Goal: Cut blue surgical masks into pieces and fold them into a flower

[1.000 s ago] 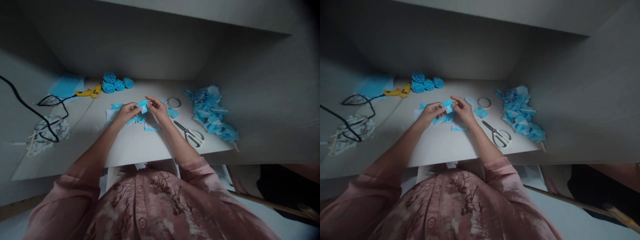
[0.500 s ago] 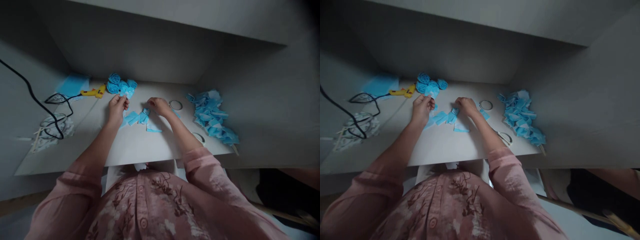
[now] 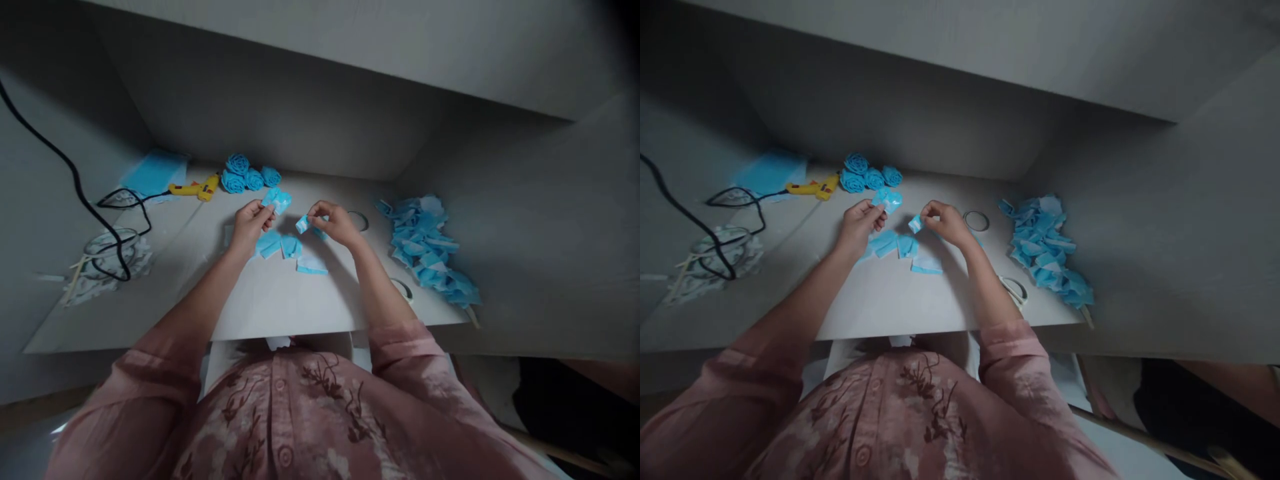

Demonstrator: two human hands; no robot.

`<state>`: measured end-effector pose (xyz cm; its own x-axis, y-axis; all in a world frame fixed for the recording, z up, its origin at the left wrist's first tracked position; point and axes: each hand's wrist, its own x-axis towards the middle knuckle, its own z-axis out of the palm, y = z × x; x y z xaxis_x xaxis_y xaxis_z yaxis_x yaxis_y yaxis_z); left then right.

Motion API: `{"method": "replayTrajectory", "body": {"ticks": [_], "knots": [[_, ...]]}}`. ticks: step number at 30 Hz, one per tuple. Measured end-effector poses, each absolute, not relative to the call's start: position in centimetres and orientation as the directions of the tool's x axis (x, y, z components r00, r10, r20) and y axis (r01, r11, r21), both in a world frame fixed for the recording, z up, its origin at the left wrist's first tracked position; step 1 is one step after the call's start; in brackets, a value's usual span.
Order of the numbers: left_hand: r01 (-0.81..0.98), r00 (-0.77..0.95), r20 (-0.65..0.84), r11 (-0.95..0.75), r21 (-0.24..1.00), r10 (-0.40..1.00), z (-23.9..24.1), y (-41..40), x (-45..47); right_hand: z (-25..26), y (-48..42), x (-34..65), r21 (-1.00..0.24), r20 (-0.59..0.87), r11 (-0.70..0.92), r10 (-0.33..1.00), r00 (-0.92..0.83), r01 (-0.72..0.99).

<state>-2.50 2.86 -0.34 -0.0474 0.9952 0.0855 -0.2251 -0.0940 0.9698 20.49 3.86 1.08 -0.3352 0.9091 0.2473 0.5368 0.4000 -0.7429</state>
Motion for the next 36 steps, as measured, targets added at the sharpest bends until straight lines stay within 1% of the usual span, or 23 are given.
{"method": "replayTrajectory", "body": {"ticks": [2,4,7,10,16,21,27,36], "knots": [[-0.201,-0.025,0.096,-0.099,0.974,0.995,-0.4,2.8,-2.4,1.1,2.9,20.7,-0.858,0.295,0.382,0.914,-0.277,0.345],[-0.171,-0.009,0.108,-0.107,0.979,0.994,-0.5,2.7,-2.3,0.7,2.2,20.5,-0.922,0.284,0.327,0.935,-0.214,0.208],[-0.154,-0.011,0.099,-0.099,0.983,0.995,-0.4,2.6,-2.1,-0.4,1.6,19.9,-0.966,0.240,0.251,0.958,-0.158,0.056],[-0.156,-0.013,0.082,-0.083,0.984,0.997,-0.3,2.6,-2.0,-0.9,1.4,19.5,-0.974,0.226,0.228,0.961,-0.158,-0.007],[-0.088,0.061,0.127,-0.121,0.989,0.990,-0.8,2.5,-1.8,-0.8,1.1,19.2,-0.963,0.251,0.265,0.948,-0.198,0.048],[-0.091,0.109,0.098,-0.088,0.992,0.989,-1.4,2.7,-1.7,-0.9,0.7,18.9,-0.941,0.306,0.327,0.933,-0.191,0.089],[-0.080,0.122,0.097,-0.088,0.993,0.988,-1.2,2.6,-1.6,-0.6,0.3,18.7,-0.921,0.298,0.335,0.934,-0.196,0.198],[-0.091,0.161,0.096,-0.082,0.993,0.982,-1.0,2.3,-1.5,-1.2,0.8,18.9,-0.917,0.274,0.313,0.945,-0.177,0.248]]}}
